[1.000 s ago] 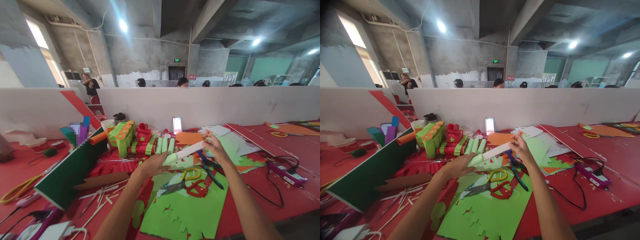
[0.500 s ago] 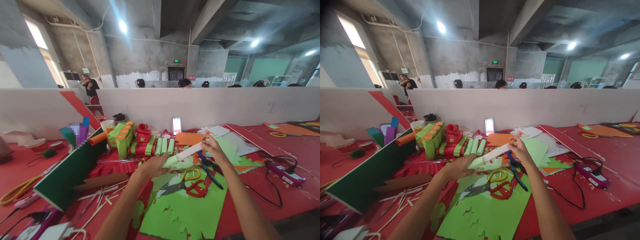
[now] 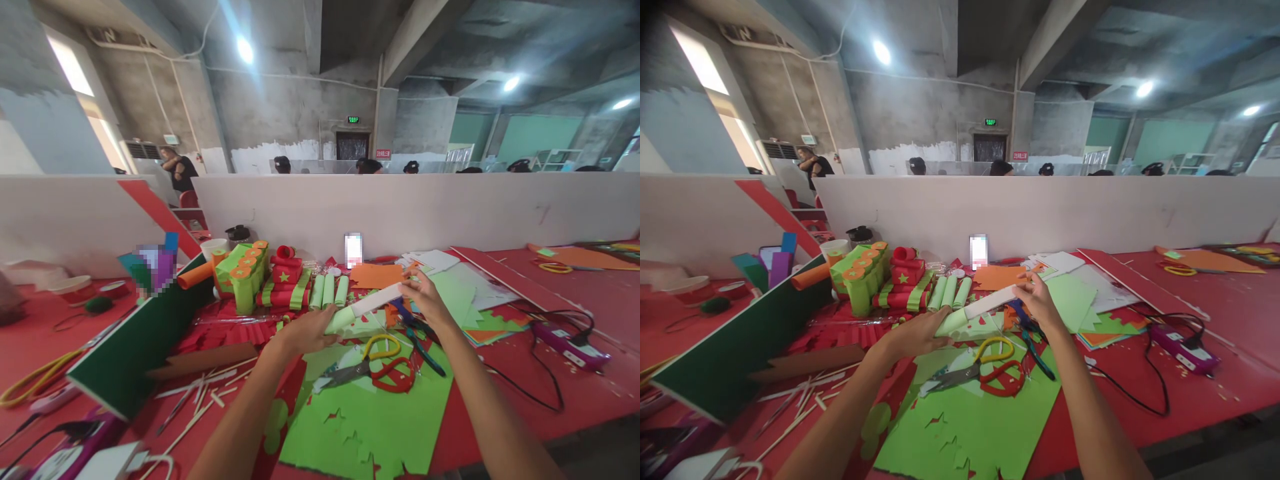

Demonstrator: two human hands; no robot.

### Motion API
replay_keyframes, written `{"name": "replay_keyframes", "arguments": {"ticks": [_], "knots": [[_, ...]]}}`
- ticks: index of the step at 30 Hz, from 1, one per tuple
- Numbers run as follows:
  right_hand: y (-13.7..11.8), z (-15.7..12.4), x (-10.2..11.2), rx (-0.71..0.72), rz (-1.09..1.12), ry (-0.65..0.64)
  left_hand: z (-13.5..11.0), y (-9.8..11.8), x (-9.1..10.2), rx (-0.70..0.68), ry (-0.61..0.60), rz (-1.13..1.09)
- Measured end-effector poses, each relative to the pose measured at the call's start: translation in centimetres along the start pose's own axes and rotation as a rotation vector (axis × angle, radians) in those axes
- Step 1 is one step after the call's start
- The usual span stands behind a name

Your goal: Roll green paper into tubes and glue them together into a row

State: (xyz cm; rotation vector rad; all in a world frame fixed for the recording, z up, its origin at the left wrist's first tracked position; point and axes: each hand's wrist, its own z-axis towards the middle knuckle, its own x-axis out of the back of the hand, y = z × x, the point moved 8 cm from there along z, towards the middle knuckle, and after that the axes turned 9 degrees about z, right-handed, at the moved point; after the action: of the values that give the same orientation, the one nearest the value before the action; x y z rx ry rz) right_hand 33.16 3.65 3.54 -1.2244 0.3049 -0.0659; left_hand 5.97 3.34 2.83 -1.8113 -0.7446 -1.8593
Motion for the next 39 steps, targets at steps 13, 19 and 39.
{"name": "replay_keyframes", "arguments": {"ticks": [13,19,39], "knots": [[0.2,-0.3,-0.6,-0.006,-0.043,-0.013,0.1,-0.2,-0.2,0.011,0.013,0.051],[0.4,-0.5,-1.2,-0.017,-0.034,-0.054,0.1,0.0,-0.1,0.014,0.005,0.08],[3.2,-1.9,-6.4,-0.104,-0.103,-0.261,0.6,0.1,-0.8,0.016,0.054,0.105]]}}
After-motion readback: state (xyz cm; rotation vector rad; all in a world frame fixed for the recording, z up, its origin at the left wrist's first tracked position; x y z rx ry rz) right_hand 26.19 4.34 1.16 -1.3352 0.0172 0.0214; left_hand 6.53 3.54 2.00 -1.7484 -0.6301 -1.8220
